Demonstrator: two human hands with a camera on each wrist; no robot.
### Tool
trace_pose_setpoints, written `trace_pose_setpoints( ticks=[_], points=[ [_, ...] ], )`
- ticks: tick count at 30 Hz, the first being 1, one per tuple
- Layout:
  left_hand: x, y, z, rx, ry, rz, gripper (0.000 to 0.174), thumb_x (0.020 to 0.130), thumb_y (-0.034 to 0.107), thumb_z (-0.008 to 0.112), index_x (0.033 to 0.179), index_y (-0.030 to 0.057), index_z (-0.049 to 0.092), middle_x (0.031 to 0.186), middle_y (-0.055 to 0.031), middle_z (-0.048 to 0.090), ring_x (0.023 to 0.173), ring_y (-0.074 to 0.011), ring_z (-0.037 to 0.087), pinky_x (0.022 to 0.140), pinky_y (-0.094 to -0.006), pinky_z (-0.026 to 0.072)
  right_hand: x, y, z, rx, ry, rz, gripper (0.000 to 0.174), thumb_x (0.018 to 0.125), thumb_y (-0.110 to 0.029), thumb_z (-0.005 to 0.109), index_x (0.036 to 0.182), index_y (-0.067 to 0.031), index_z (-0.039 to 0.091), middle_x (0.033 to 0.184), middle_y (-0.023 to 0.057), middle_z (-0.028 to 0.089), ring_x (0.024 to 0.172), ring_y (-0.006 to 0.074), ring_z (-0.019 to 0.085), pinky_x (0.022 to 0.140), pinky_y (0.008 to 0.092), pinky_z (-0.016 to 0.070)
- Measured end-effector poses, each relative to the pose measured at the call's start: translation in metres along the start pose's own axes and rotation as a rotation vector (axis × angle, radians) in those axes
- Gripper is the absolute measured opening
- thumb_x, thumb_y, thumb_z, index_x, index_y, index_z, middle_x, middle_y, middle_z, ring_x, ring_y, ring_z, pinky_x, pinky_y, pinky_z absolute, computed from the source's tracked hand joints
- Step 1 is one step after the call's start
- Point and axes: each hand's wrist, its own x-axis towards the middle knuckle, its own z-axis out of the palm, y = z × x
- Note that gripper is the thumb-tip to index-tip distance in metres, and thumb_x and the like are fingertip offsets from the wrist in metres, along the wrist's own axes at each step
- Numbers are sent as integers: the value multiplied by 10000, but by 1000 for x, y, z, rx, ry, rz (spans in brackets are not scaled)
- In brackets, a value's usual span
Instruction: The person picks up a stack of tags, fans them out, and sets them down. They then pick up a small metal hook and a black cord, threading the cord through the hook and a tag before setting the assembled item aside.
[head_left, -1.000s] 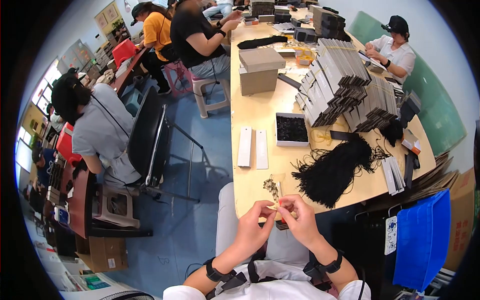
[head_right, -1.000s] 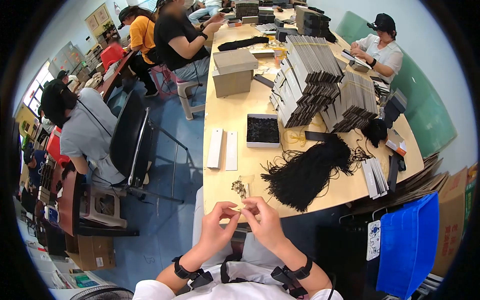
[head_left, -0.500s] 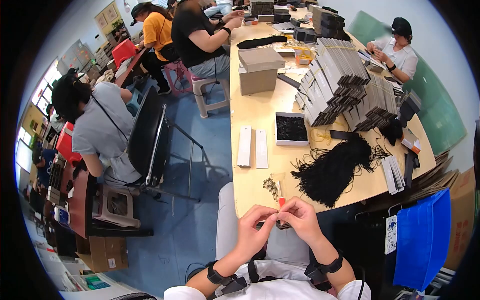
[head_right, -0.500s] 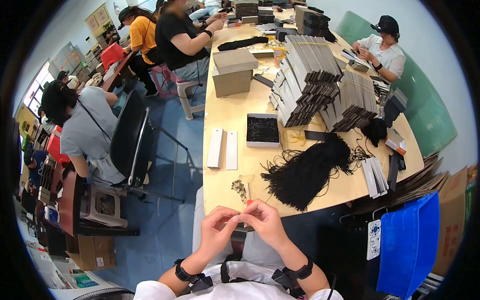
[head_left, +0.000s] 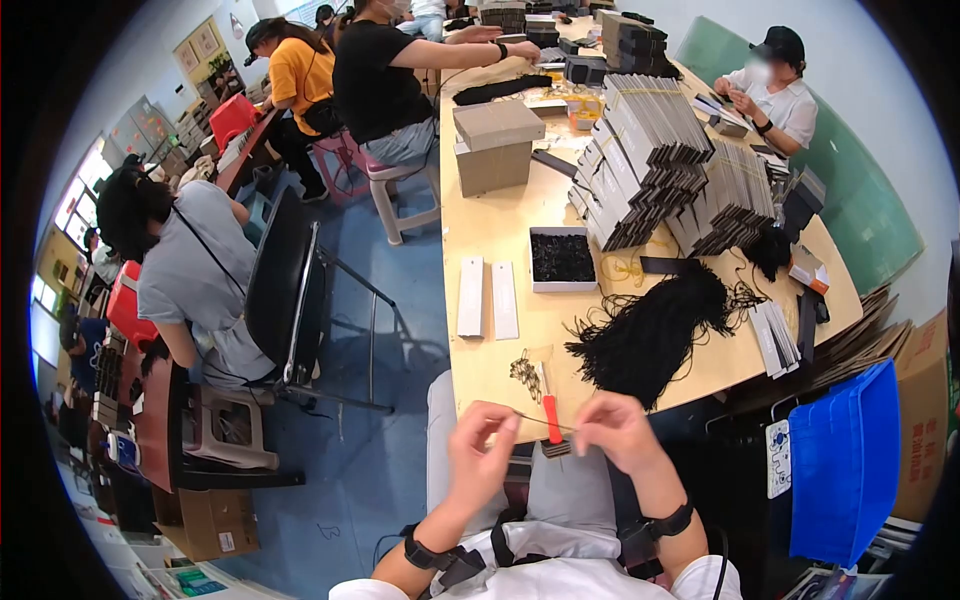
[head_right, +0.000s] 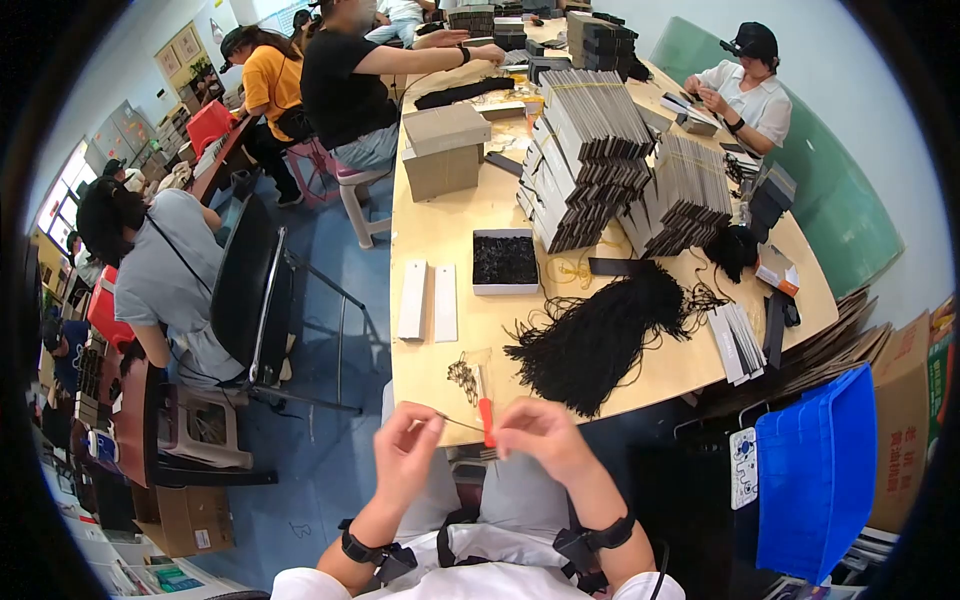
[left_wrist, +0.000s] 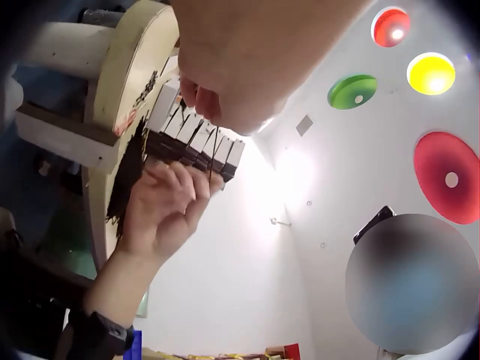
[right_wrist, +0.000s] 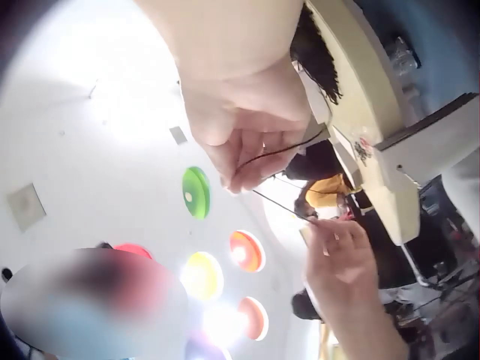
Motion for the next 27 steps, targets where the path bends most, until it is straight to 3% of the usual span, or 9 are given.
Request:
trace_pose_setpoints(
  ticks=[4,6,8,10,12,16,18,23,27],
  points=[
    [10,-5,-26,-83,121,-133,50,897,32,591,917,-13,594,912,-60,581,830,-121,576,747,-248,470,-1,-19,-30,597,-30,-335,66,865,2,620,929,9,634,807,92,662,709,182,625,637,273,483],
    [11,-3,-25,-83,137,-156,32,903,26,581,923,1,585,916,-45,569,857,-105,554,761,-236,451,-1,-26,-29,636,110,-312,88,871,-7,617,956,6,637,844,91,672,739,176,631,639,265,477],
    [9,1,-22,190,77,12,32,903,26,574,928,7,582,953,-54,569,878,-111,547,773,-239,449,0,-25,-25,677,247,-285,111,877,-17,613,982,3,641,880,89,681,769,170,637,641,257,471],
    [1,-1,-19,194,-19,45,82,909,55,579,938,-21,585,1049,-89,583,979,-144,558,774,-260,478,6,-18,-16,54,349,-113,139,855,-9,624,991,-9,653,906,124,703,714,147,637,641,231,473],
    [-10,2,-9,-67,-251,-110,89,920,62,574,963,-16,585,1159,-125,583,1036,-160,562,834,-277,478,8,-10,1,-255,396,-61,72,862,-15,631,923,12,660,800,98,706,646,96,618,587,206,454],
    [-15,5,14,-302,-285,-212,97,935,72,570,993,-3,588,1223,-144,577,1069,-167,569,902,-301,466,-4,-2,22,-599,302,40,134,880,-125,652,919,-1,685,767,66,705,620,80,609,541,226,448],
    [-12,7,18,-528,-218,-396,105,943,82,570,1014,7,587,1175,-133,613,1066,-166,583,940,-320,457,-10,1,29,-944,224,-73,103,856,-119,665,910,-36,695,707,65,675,549,110,586,514,246,443],
    [-10,4,19,-685,-164,-477,73,936,79,577,976,18,581,1076,-118,645,1019,-170,597,942,-330,455,-21,2,31,-1021,204,-141,91,825,-116,687,876,-41,695,678,76,641,513,147,561,501,263,448],
    [-10,9,19,-693,-93,-458,55,928,78,585,934,24,575,1015,-109,641,1006,-186,599,936,-333,454,-27,4,23,-941,56,-121,66,811,-42,692,868,-9,692,714,56,645,581,95,552,511,233,413]
  ],
)
